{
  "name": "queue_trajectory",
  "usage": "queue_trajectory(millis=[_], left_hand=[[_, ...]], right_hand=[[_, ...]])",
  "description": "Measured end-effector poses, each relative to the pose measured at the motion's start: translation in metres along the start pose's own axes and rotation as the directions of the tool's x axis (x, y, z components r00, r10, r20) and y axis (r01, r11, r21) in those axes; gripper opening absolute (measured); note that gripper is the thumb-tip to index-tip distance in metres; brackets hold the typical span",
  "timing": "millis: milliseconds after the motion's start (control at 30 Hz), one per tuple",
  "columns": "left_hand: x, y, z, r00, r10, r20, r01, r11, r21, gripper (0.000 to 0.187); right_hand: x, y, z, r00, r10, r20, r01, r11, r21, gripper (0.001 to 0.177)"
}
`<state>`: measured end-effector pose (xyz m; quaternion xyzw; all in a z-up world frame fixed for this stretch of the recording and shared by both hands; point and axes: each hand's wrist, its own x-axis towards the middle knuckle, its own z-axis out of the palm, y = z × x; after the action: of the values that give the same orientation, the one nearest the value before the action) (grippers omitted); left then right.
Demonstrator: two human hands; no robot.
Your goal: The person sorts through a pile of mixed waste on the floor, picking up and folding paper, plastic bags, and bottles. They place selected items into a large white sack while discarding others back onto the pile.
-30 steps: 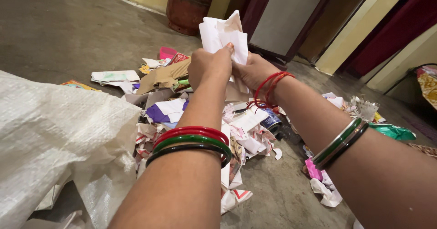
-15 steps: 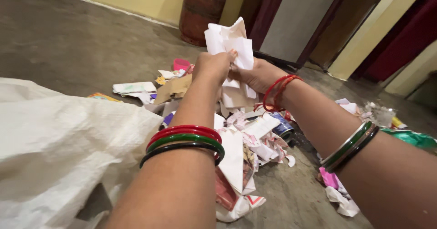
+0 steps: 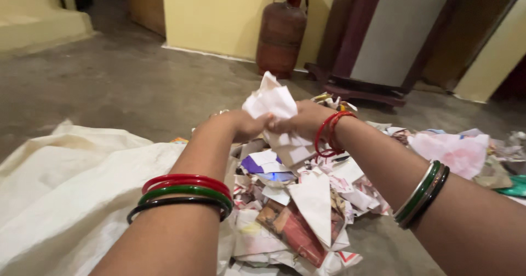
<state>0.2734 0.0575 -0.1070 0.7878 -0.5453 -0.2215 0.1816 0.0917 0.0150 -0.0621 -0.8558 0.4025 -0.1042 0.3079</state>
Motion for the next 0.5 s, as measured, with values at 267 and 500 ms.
queue_trajectory(millis=[267,500], left_hand=[[-0.11,-0.028,-0.028,0.949,-0.314,0.022,0.234,0.749,0.62,0.103],[-0.127,-0.048,-0.047,0.913,-0.294,-0.283,0.407,0.687,0.602,0.049]], right_hand=[[-0.016,-0.013,0.029,0.983,-0.038,0.178,0.048,0.997,-0.056,0.04],[-0.038,-0.028,0.043,0.925,-0.164,0.343,0.172,0.985,0.007,0.042]])
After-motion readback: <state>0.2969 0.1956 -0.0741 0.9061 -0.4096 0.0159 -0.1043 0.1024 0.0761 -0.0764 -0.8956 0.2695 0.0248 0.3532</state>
